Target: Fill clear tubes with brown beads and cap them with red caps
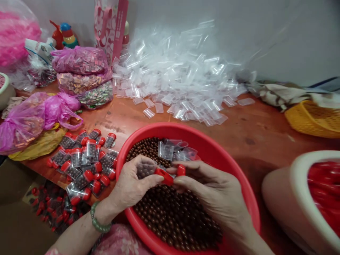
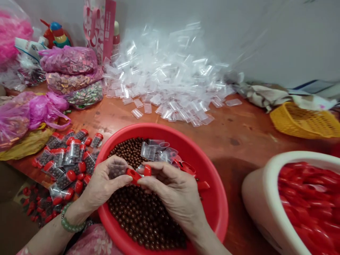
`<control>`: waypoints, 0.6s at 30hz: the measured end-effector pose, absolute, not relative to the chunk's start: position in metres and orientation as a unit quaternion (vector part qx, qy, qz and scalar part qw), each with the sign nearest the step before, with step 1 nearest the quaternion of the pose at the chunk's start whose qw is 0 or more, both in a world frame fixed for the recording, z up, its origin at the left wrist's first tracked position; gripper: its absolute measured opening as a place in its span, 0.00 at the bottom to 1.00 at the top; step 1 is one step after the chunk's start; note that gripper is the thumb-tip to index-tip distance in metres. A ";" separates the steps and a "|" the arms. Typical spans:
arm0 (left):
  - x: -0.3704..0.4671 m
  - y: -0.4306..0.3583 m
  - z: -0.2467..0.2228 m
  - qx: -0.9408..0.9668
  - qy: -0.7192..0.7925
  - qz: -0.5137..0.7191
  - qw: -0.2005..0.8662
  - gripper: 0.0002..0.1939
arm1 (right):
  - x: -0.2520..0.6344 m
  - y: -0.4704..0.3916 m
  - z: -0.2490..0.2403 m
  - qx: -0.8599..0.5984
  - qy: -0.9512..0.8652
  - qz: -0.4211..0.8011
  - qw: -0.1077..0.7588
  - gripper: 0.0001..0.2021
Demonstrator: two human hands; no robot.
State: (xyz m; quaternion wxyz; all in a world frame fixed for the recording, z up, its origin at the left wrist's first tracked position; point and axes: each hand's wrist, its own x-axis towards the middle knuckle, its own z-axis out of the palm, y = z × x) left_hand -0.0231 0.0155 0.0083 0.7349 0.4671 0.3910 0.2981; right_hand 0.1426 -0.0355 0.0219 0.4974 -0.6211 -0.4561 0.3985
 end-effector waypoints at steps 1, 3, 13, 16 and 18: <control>-0.023 0.016 0.008 0.469 0.390 0.297 0.735 0.11 | 0.141 -0.036 0.021 -0.625 -0.501 0.353 0.484 0.08; -0.023 0.016 0.007 0.470 0.392 0.296 0.733 0.11 | 0.138 -0.037 0.020 -0.610 -0.590 0.283 0.448 0.10; -0.020 0.015 0.009 0.432 0.367 0.276 0.776 0.10 | 0.152 -0.032 0.030 -0.587 -0.629 0.279 0.426 0.11; -0.020 0.014 0.011 0.439 0.360 0.260 0.781 0.09 | 0.152 -0.026 0.034 -0.627 -0.541 0.299 0.474 0.11; -0.020 0.013 0.011 0.454 0.353 0.255 0.778 0.09 | 0.146 -0.023 0.035 -0.616 -0.529 0.326 0.484 0.10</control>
